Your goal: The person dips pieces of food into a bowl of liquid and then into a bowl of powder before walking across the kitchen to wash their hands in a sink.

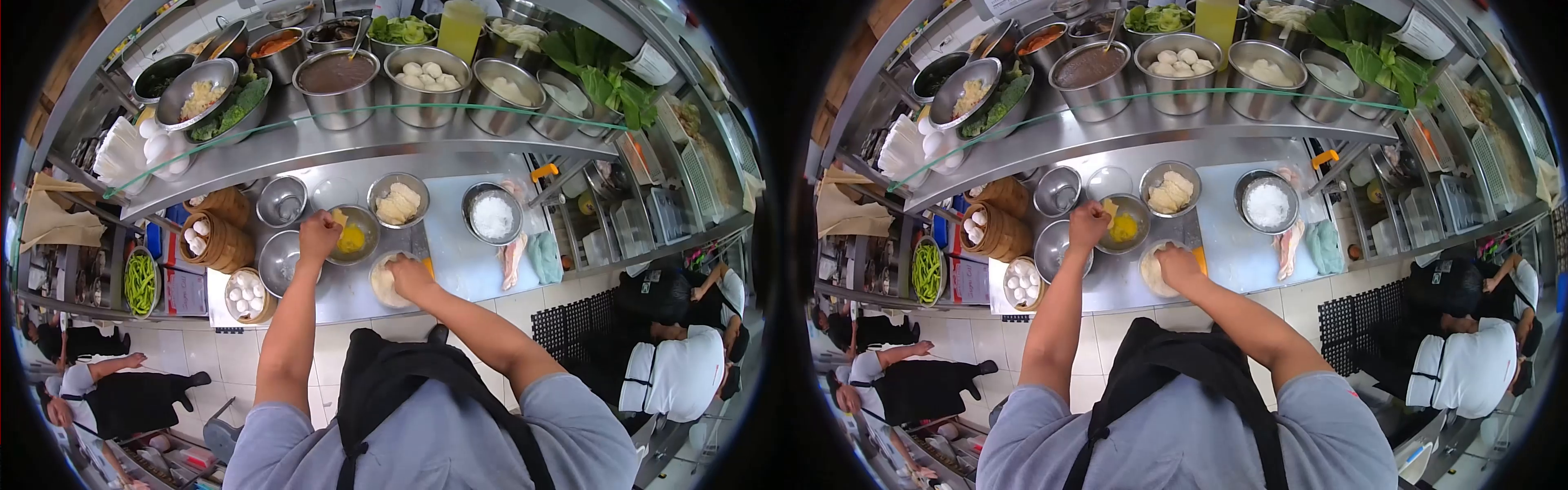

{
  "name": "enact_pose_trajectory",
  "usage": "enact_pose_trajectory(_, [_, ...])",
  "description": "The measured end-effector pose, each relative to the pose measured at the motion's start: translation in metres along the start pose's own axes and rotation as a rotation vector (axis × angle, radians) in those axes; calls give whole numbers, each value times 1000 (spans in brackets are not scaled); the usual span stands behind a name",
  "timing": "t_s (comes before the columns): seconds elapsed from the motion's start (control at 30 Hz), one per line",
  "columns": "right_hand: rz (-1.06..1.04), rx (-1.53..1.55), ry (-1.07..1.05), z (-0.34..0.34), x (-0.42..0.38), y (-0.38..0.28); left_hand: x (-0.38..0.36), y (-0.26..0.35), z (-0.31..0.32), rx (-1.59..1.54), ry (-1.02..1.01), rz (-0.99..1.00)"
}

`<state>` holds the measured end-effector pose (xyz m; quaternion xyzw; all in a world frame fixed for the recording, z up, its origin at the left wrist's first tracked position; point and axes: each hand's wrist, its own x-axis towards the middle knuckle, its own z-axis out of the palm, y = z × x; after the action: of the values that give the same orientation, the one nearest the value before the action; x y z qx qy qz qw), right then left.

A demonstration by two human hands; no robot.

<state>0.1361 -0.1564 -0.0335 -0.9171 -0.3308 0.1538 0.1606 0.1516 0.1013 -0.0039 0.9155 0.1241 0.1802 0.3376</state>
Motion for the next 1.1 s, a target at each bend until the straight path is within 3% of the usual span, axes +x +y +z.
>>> enact_pose_trajectory(0.07, [-8,26,-10,-6,-2,7,-7,30,-23,-120,-41,-105])
enact_pose_trajectory(0.13, [-22,197,150,-30,-13,14,-18,40,-29,-150,-41,-46])
enact_pose_trajectory(0.23, [77,458,172,-65,-15,21,-45,66,-27,-193,-330,86])
enact_pose_trajectory(0.33, [60,447,206,-69,-5,30,-78,75,7,-217,-417,157])
enact_pose_trajectory(0.4, [19,410,146,-63,1,29,-94,67,34,-44,-472,361])
enact_pose_trajectory(0.53, [-126,209,-18,-47,7,14,-104,65,28,10,-374,275])
enact_pose_trajectory(0.57, [-51,196,-174,-50,8,6,-105,65,14,-37,-302,262])
enact_pose_trajectory(0.67, [-83,88,-48,-12,10,8,-113,60,-22,-120,-180,210])
enact_pose_trajectory(0.77, [-95,84,-147,2,24,14,-127,47,-47,-87,-212,90])
enact_pose_trajectory(0.87, [-105,76,-314,-9,30,11,-143,28,-55,-98,-217,-37])
enact_pose_trajectory(1.0, [-128,24,-335,-32,19,4,-161,12,-68,-99,-150,-76])
enact_pose_trajectory(1.1, [-62,86,-213,-35,7,0,-171,2,-74,-145,-82,-97])
